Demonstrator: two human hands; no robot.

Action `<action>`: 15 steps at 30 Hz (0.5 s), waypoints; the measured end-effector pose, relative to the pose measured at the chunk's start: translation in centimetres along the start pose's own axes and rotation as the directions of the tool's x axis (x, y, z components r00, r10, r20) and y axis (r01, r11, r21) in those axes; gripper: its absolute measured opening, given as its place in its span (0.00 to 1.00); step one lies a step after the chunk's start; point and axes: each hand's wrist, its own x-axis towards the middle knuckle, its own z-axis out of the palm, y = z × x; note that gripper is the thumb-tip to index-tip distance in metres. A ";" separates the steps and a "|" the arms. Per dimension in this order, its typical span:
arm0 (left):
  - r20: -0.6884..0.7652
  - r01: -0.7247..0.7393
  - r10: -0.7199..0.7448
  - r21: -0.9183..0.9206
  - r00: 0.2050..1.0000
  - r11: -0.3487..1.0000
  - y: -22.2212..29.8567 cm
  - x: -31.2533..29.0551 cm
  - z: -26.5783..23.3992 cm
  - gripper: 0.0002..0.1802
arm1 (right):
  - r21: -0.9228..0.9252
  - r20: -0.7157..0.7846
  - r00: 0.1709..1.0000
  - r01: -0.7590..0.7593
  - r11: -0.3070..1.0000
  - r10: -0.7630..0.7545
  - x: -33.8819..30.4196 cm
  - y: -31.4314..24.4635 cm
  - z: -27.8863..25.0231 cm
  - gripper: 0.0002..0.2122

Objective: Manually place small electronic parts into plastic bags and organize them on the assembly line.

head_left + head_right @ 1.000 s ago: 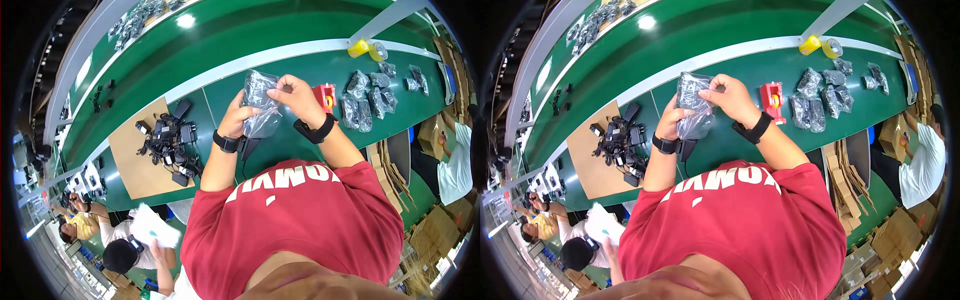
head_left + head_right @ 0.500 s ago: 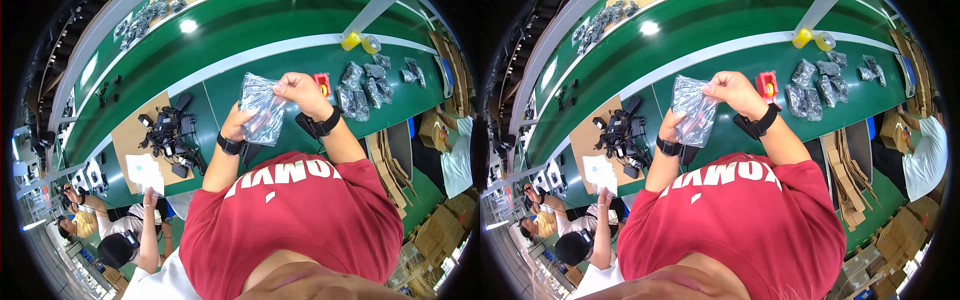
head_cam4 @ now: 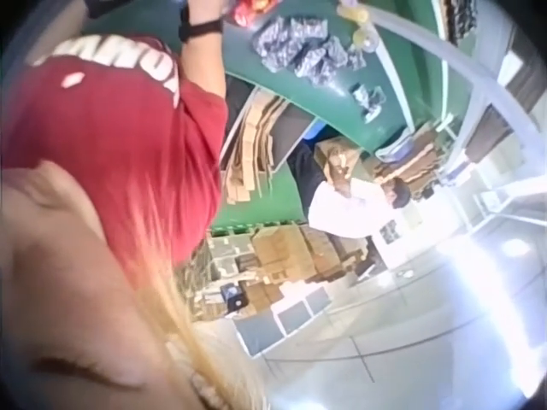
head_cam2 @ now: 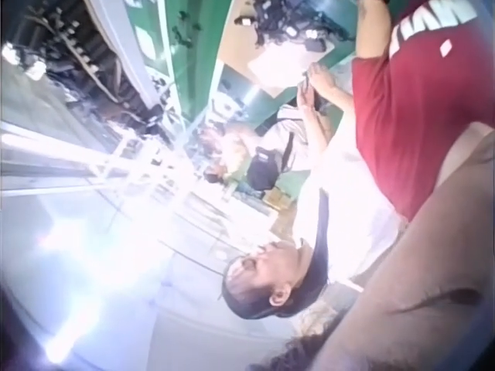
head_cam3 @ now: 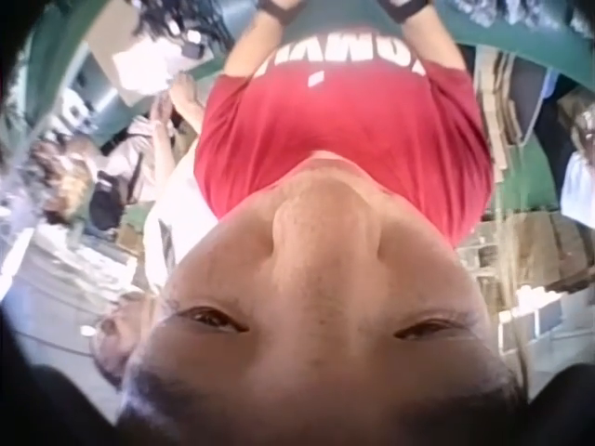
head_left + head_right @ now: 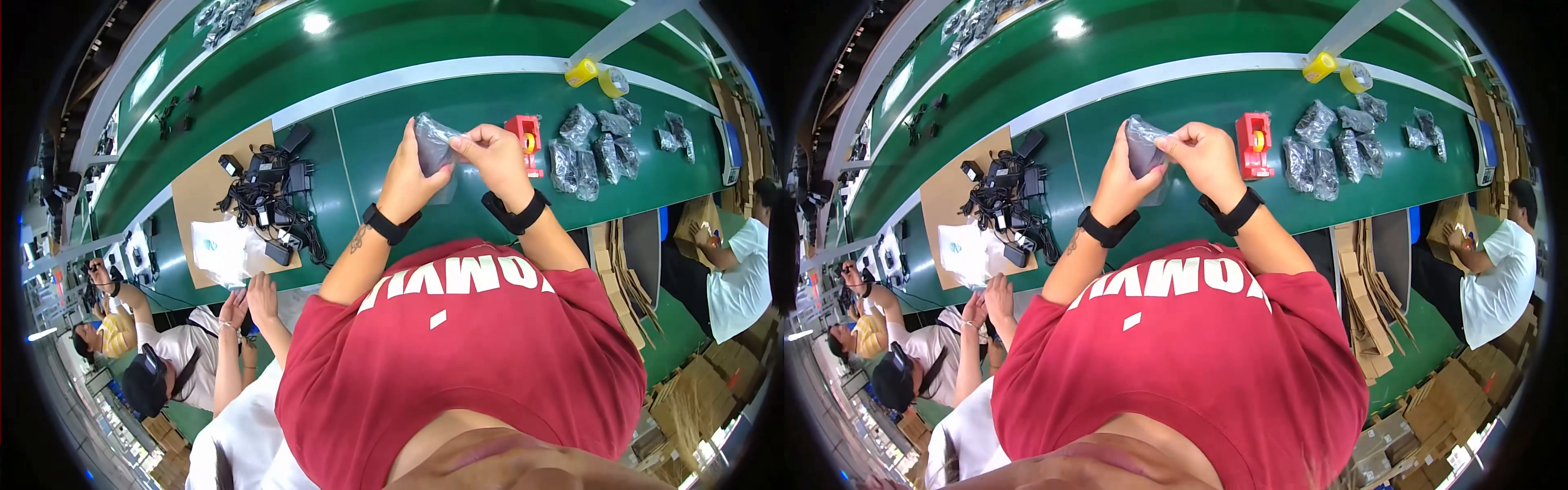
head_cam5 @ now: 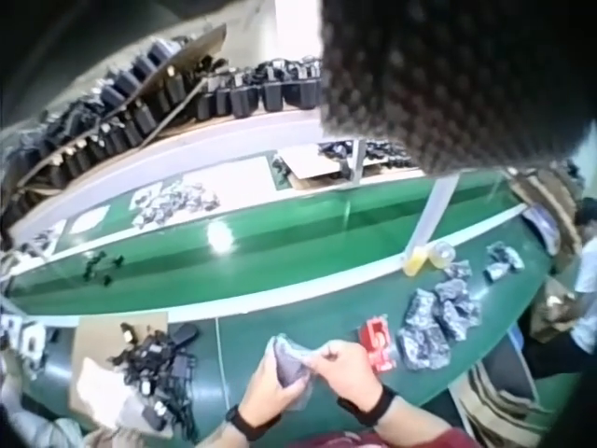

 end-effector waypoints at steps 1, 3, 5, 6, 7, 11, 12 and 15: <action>-0.047 -0.014 0.014 0.020 0.999 1.000 0.0 -0.3 0.3 0.46 | 0.037 0.007 1.000 -0.023 0.999 0.023 -0.1 0.1 0.0 0.07; -0.095 -0.022 0.026 0.040 0.995 0.999 0.0 -0.5 0.7 0.45 | 0.073 0.019 0.999 -0.049 0.996 0.048 -0.1 0.3 0.0 0.07; -0.093 0.003 -0.002 0.005 0.996 1.000 0.4 -0.6 0.9 0.43 | 0.069 0.035 0.999 -0.020 0.997 0.018 -0.1 0.5 -0.2 0.06; -0.095 0.005 -0.005 0.003 0.995 1.000 0.7 -0.5 0.7 0.43 | 0.067 0.038 0.999 -0.022 0.998 0.019 -0.1 0.7 -0.2 0.06; 0.014 0.073 -0.072 -0.096 0.997 0.993 1.8 -0.1 0.1 0.40 | 0.164 0.066 0.997 -0.052 0.985 0.042 -0.1 1.0 -0.2 0.06; 0.461 0.409 -0.107 -0.628 0.881 0.662 -0.1 -0.1 -0.2 0.31 | 0.264 0.122 0.991 0.014 0.965 -0.048 0.2 2.9 -0.8 0.06; 0.463 0.409 -0.104 -0.628 0.880 0.663 -0.6 -0.4 -0.2 0.31 | 0.263 0.119 0.992 0.015 0.965 -0.048 0.4 3.5 -0.6 0.06; 0.724 0.723 -0.015 -0.685 0.689 0.089 -1.1 -1.3 0.5 0.28 | 0.313 0.141 0.985 0.055 0.948 -0.104 0.6 3.6 -0.5 0.06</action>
